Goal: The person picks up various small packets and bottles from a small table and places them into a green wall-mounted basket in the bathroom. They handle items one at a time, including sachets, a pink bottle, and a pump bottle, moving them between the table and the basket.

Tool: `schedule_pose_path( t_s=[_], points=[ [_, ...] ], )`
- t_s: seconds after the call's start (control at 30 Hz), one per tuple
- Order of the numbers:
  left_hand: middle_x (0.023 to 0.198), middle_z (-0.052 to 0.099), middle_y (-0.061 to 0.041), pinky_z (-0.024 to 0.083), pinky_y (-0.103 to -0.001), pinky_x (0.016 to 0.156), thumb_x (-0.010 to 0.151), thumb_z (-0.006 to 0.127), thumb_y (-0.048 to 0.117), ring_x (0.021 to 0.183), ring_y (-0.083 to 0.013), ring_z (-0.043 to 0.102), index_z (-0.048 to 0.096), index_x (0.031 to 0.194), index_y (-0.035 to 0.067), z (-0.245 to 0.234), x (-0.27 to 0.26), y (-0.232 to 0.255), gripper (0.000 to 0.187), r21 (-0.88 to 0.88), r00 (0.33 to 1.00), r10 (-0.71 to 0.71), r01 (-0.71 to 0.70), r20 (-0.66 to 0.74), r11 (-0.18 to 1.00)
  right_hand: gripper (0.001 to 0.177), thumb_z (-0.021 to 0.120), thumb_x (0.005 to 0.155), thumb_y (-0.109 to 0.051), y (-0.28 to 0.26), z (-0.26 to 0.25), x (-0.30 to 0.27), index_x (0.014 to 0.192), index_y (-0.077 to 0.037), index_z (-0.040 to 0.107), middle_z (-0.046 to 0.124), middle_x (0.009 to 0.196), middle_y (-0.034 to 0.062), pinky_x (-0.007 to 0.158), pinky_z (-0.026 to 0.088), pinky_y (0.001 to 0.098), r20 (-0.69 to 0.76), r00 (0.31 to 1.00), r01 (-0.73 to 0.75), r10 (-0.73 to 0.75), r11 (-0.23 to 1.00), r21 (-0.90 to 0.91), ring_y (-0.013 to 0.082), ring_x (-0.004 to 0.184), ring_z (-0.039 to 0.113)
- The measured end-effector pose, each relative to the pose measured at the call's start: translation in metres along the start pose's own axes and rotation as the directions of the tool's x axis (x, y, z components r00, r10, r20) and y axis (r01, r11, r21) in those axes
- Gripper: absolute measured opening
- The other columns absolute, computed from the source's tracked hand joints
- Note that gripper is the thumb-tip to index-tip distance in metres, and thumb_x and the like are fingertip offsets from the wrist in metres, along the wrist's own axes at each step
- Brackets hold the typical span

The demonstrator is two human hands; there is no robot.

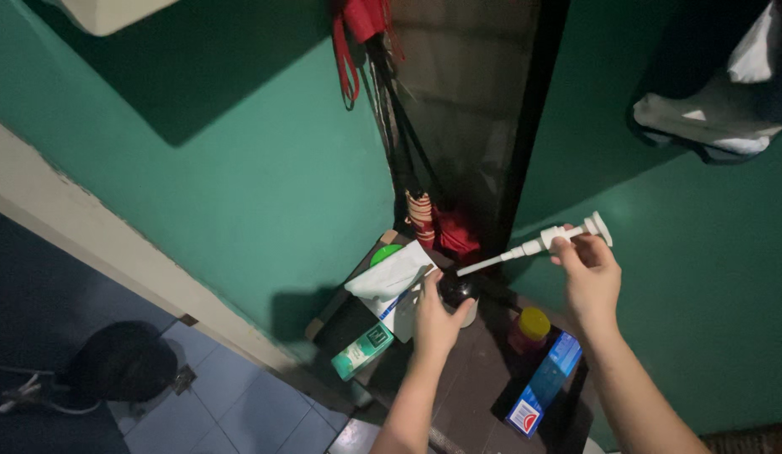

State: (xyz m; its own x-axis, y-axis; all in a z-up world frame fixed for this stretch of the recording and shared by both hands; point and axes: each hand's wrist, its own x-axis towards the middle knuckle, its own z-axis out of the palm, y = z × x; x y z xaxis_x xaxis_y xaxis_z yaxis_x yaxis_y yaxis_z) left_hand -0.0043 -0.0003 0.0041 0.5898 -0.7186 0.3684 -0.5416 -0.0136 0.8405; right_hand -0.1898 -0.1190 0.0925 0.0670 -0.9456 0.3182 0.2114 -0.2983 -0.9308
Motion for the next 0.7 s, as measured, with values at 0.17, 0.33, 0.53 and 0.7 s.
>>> schedule_pose_path(
  t_s=[0.17,0.33,0.53,0.7],
  points=[
    [0.14,0.055,-0.023,0.046,-0.048,0.107,0.072,0.089,0.026,0.13,-0.043,0.054,0.045,0.142,0.003,0.001,-0.001,0.002,0.085,-0.029,0.997,0.078,-0.079,-0.026,0.996,0.025,0.067,0.101,-0.013,-0.007,-0.001,-0.006,0.121,0.001,0.068,0.07,0.105,0.0057,0.085,0.052,0.0272,0.009,0.999,-0.048,0.049,0.998,-0.036,0.0102,0.092,0.065],
    [0.146,0.053,-0.023,0.045,-0.046,0.109,0.075,0.084,0.023,0.134,-0.0396,0.053,0.036,0.151,0.004,0.001,-0.001,-0.003,0.092,-0.155,0.997,0.018,-0.006,0.076,0.988,0.025,0.067,0.1,-0.013,-0.005,-0.001,-0.006,0.121,0.001,0.066,0.07,0.105,0.0056,0.087,0.052,0.0262,-0.019,0.999,-0.038,0.037,0.998,-0.054,0.0102,0.092,0.065],
    [0.148,0.053,-0.022,0.044,-0.046,0.111,0.076,0.084,0.023,0.137,-0.0387,0.052,0.035,0.153,0.006,0.006,-0.004,-0.015,0.092,-0.177,0.997,0.013,0.002,0.082,0.984,0.024,0.066,0.1,-0.012,0.009,-0.009,-0.006,0.121,0.001,0.066,0.069,0.106,0.0047,0.082,0.052,0.0246,-0.04,0.995,-0.092,0.093,0.995,0.03,0.0102,0.091,0.064],
    [0.148,0.052,-0.023,0.044,-0.045,0.111,0.075,0.087,0.025,0.139,-0.0384,0.051,0.037,0.152,0.006,0.011,-0.009,-0.025,0.093,-0.171,0.998,0.026,-0.017,0.052,0.985,0.022,0.068,0.103,-0.008,0.024,-0.017,-0.006,0.121,0.003,0.066,0.065,0.102,0.0053,0.073,0.045,0.0238,-0.025,0.995,-0.09,0.101,0.956,0.28,0.0098,0.081,0.057]
  ],
)
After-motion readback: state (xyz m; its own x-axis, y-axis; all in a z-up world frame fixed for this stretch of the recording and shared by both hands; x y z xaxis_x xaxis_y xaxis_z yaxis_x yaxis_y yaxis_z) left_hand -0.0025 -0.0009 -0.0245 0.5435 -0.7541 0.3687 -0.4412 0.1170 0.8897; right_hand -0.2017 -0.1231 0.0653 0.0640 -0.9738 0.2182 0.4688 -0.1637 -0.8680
